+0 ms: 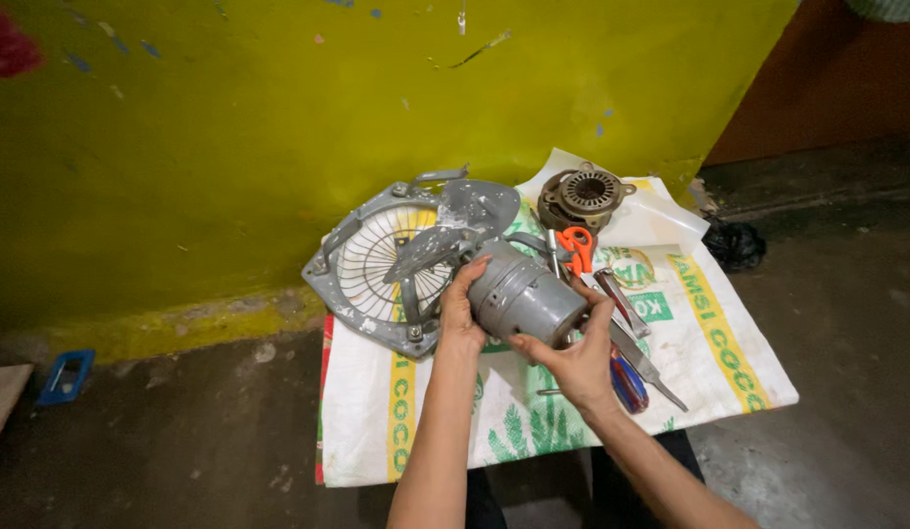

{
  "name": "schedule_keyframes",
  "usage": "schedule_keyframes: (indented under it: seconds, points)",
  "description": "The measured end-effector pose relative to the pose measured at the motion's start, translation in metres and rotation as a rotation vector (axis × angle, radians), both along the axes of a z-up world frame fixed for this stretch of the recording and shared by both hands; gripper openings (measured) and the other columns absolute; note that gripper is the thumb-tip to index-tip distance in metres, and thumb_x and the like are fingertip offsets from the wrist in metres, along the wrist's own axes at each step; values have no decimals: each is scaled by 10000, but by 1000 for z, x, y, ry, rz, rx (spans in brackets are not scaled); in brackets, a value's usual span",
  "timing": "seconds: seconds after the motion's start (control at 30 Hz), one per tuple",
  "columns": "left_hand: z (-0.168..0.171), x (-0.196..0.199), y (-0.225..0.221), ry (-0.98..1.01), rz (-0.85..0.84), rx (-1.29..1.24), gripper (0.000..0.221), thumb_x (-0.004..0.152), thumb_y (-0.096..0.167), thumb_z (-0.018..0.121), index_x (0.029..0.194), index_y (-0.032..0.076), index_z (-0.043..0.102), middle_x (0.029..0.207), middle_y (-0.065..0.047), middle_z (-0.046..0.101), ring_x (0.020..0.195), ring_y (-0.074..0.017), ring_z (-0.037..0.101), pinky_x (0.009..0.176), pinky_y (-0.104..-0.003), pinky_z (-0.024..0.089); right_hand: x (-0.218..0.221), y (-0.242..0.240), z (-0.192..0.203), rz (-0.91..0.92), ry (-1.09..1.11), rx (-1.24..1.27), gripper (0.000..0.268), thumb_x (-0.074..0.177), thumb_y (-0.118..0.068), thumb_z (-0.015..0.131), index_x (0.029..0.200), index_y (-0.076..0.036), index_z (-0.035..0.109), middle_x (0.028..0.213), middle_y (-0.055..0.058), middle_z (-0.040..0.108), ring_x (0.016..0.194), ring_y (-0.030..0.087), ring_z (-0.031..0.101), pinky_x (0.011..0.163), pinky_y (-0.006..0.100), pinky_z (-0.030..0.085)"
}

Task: The person disassembles and reassembles components of a fan motor and blade assembly on a table, using a screwdriver and pliers to manipulate screws and metal parts.

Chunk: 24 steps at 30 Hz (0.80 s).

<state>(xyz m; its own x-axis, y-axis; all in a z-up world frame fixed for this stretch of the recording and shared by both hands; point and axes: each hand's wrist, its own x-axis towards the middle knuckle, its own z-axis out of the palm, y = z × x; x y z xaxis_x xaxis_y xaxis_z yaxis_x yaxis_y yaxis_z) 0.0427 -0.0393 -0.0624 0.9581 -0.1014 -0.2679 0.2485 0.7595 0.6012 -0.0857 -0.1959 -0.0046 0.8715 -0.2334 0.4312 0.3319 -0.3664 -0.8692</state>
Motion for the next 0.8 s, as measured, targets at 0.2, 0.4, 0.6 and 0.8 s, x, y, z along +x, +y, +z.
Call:
schedule_keyframes:
  seconds: [0.2, 0.4, 0.6, 0.8]
  points:
    - [-7, -5, 10, -63, -29, 24, 365, 772, 181, 770, 1107, 36, 758, 1111, -103, 722, 993, -265, 694, 899, -427, 592, -9, -1, -10, 25, -243, -294, 1076, 540, -260, 973, 1368, 24, 348, 1376, 266, 377, 1329, 370, 425, 1056, 431, 471]
    - [6, -9, 0, -46, -47, 66, 358, 739, 163, 767, 1068, 20, 765, 1068, -118, 731, 963, -269, 694, 883, -442, 590, -13, 1, -19, -20, -9, 39, 1077, 521, -292, 946, 1364, 1, 343, 1332, 224, 457, 1262, 364, 511, 1020, 434, 476]
    - [-4, -14, -11, -376, 83, 409, 373, 717, 69, 812, 1060, -50, 723, 1020, -164, 775, 951, -280, 738, 888, -384, 587, -9, -14, -43, 3, -31, -190, 1107, 566, -335, 961, 1408, 22, 335, 1381, 246, 467, 1309, 376, 501, 1093, 469, 419]
    - [6, 27, -6, -560, 318, 332, 301, 930, 143, 683, 1177, -27, 666, 1050, -83, 722, 891, -178, 708, 777, -316, 606, 34, -18, -36, 153, 234, -147, 1151, 681, -412, 930, 1503, 43, 266, 1354, 270, 578, 1247, 346, 598, 1055, 439, 494]
